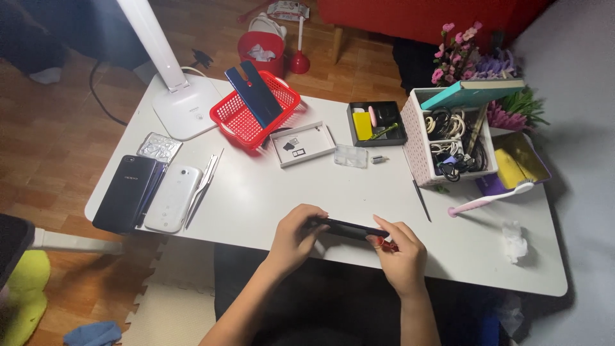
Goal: Disassembling and cleaning internal components of a smartphone using precision tools on a workbench.
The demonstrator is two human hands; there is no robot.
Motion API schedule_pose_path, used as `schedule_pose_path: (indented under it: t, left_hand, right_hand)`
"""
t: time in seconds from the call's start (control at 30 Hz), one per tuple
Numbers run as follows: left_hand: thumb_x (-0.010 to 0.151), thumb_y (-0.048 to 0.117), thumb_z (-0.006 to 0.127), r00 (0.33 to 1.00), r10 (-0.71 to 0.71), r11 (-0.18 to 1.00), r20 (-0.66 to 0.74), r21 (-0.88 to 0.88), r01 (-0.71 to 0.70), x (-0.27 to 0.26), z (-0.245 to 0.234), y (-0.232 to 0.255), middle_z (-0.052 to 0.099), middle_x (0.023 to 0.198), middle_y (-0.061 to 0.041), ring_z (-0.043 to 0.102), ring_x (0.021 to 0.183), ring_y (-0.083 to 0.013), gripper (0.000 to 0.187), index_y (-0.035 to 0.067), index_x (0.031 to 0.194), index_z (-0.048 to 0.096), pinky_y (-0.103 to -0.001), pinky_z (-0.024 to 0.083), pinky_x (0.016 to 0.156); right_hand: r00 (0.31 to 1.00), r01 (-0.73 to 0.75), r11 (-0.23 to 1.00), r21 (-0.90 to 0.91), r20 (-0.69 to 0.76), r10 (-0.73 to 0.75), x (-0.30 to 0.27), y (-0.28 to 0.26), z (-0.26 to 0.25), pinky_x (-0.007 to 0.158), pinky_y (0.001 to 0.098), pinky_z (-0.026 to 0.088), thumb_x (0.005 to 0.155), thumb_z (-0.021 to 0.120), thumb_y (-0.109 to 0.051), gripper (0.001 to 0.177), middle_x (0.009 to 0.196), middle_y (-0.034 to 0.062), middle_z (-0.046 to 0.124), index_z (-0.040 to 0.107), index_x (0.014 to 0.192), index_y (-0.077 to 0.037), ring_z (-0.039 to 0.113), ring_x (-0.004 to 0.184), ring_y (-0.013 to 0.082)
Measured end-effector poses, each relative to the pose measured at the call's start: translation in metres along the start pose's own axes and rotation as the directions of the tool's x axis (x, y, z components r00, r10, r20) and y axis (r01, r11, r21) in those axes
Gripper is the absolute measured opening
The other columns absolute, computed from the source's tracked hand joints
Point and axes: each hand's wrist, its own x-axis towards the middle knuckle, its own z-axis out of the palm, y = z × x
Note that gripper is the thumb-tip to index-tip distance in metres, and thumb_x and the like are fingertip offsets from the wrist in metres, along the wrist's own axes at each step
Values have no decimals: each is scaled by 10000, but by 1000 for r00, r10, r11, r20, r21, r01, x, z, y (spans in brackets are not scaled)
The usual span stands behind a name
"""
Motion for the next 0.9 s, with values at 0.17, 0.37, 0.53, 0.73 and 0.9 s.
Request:
schedule_pose_path:
  t: [0.17, 0.37, 0.53, 0.73, 0.9]
  left_hand:
    - [886, -66, 643, 998, 34, 999, 44, 19, -34, 5, 1, -2, 699, 1013, -49, 685, 928, -196, 252, 88, 1084, 667, -288, 563, 798]
    - [894, -51, 621, 1000, 1, 997, 25, 76, -3, 2, 4, -5, 704, 1013, -51, 687, 909, -196, 257, 92, 1105, 657, -289, 557, 800]
    - [896, -89, 569, 1000, -11, 999, -4, 31, 12, 0, 4, -8, 693, 1026, -70, 705, 938, -206, 271, 75, 1097, 646, -294, 584, 847]
    - [909, 54, 701, 981, -173, 981, -92, 69, 180, 8, 3, 2, 743, 933, -96, 738, 949, -302, 192, 101, 1094, 689, -442, 598, 883]
    - [910, 56, 701, 976, -205, 977, -72, 49, 208, 8, -4, 13, 728, 1128, -217, 682, 1125, -410, 546, 58, 1413, 488, -564, 514, 1009]
  right_hand:
    - [1000, -29, 999, 37, -2, 29, -9, 11, -5, 538, 197, 405, 795, 703, 171, 373, 750, -21, 599, 788, 1028, -108, 465, 579, 74]
    - [998, 27, 1000, 0, -53, -27, -10, 9, -1, 588, 185, 566, 766, 608, 238, 423, 727, 6, 603, 763, 1012, -69, 605, 616, 102]
    - [999, -26, 993, -114, 42, 30, -17, 20, 1, 663, 255, 552, 816, 848, -69, 353, 979, -18, 765, 753, 1149, -137, 696, 755, 131]
    - [967, -233, 954, -190, 63, 248, -32, 51, 23, 552, 290, 507, 797, 745, 90, 189, 572, 37, 608, 699, 751, -87, 633, 547, 233]
    - [974, -219, 963, -156, 19, 225, -30, 55, 31, 506, 298, 468, 807, 750, 64, 159, 592, 63, 624, 701, 736, -69, 597, 498, 257]
